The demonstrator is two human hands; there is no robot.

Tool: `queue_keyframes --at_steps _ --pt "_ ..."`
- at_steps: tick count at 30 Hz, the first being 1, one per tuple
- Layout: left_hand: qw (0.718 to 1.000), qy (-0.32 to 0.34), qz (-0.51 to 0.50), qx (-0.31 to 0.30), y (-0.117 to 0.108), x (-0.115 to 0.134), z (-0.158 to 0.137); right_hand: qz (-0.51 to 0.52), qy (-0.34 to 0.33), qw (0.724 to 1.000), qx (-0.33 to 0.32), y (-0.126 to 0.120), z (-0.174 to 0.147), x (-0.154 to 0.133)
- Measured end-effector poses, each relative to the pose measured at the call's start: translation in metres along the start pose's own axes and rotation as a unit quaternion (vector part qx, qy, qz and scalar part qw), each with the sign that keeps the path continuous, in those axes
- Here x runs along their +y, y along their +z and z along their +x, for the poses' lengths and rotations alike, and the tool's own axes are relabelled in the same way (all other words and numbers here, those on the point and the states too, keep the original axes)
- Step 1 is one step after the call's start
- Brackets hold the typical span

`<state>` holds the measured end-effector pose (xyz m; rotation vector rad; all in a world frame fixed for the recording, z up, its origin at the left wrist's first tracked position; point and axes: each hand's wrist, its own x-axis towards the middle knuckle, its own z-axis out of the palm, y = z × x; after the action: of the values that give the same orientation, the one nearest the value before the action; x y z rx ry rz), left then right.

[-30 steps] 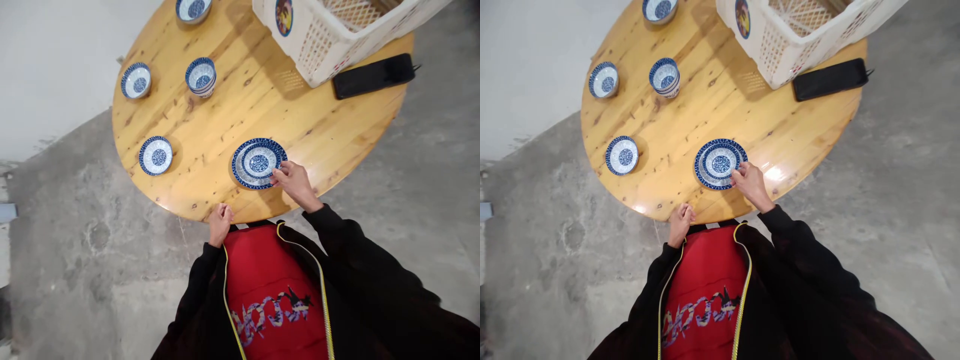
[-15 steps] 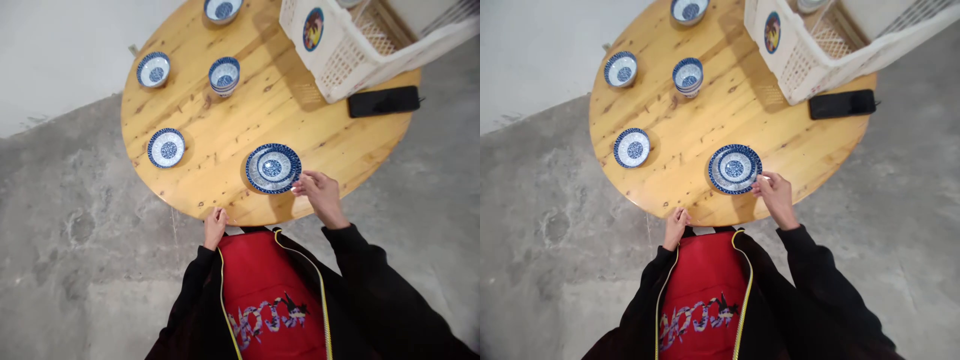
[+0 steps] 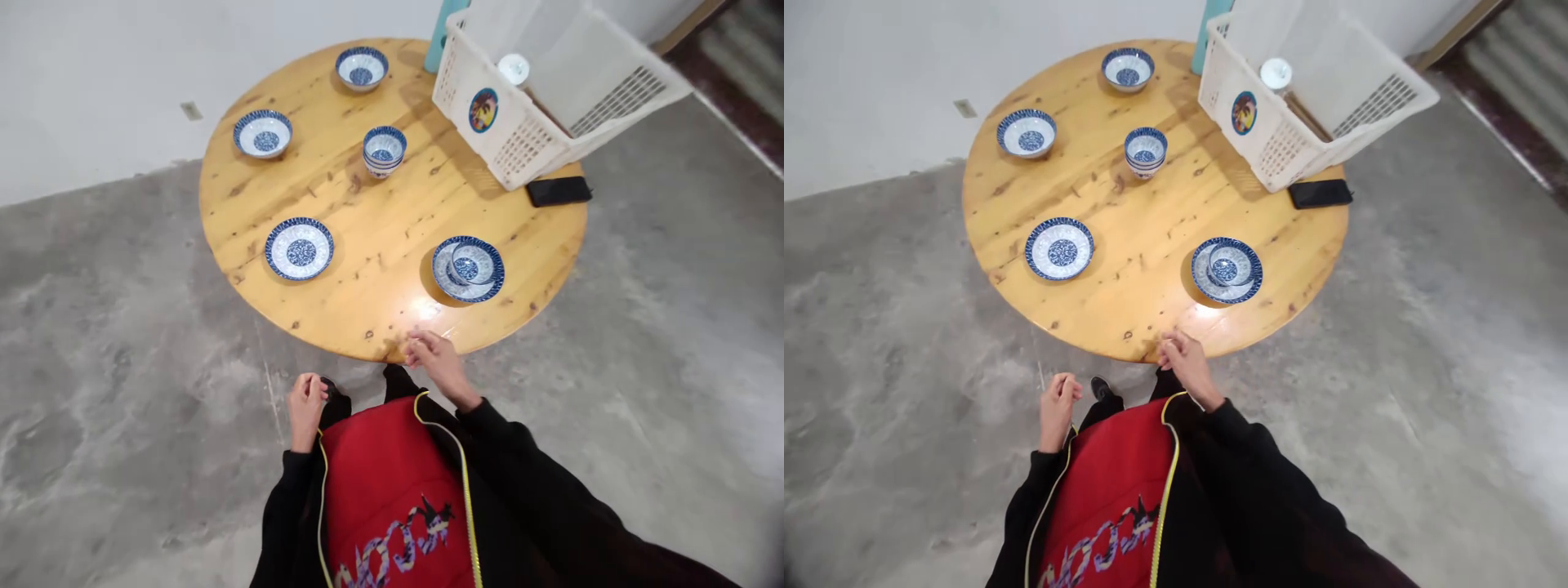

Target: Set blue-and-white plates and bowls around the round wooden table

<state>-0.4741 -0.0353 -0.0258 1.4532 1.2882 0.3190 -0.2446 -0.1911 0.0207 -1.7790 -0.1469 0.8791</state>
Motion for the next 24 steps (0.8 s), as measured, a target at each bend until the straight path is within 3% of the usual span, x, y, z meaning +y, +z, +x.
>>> queue_keyframes --at_steps 4,9,16,20,24 --pt "0.999 0.005 0.018 0.039 -0.056 -0.014 0.010 -0.018 -0.005 0.999 -0.045 0.061 -0.020 0.004" --pt "0.998 0.051 -0.011 0.045 -0.085 0.006 0.038 -0.041 -0.033 0.997 -0.058 0.085 -0.023 -0.012" --pt "0.989 0.144 -0.005 0.011 -0.081 0.079 0.093 -0.053 -0.070 0.996 -0.018 0.078 0.024 -0.048" --pt "0.978 0.200 0.058 -0.022 -0.068 0.144 0.148 -0.040 -0.112 0.992 0.036 0.065 0.087 -0.085" --pt "0.956 0.253 0.124 -0.082 -0.027 0.222 0.224 -0.019 -0.133 0.985 0.108 0.049 0.168 -0.131"
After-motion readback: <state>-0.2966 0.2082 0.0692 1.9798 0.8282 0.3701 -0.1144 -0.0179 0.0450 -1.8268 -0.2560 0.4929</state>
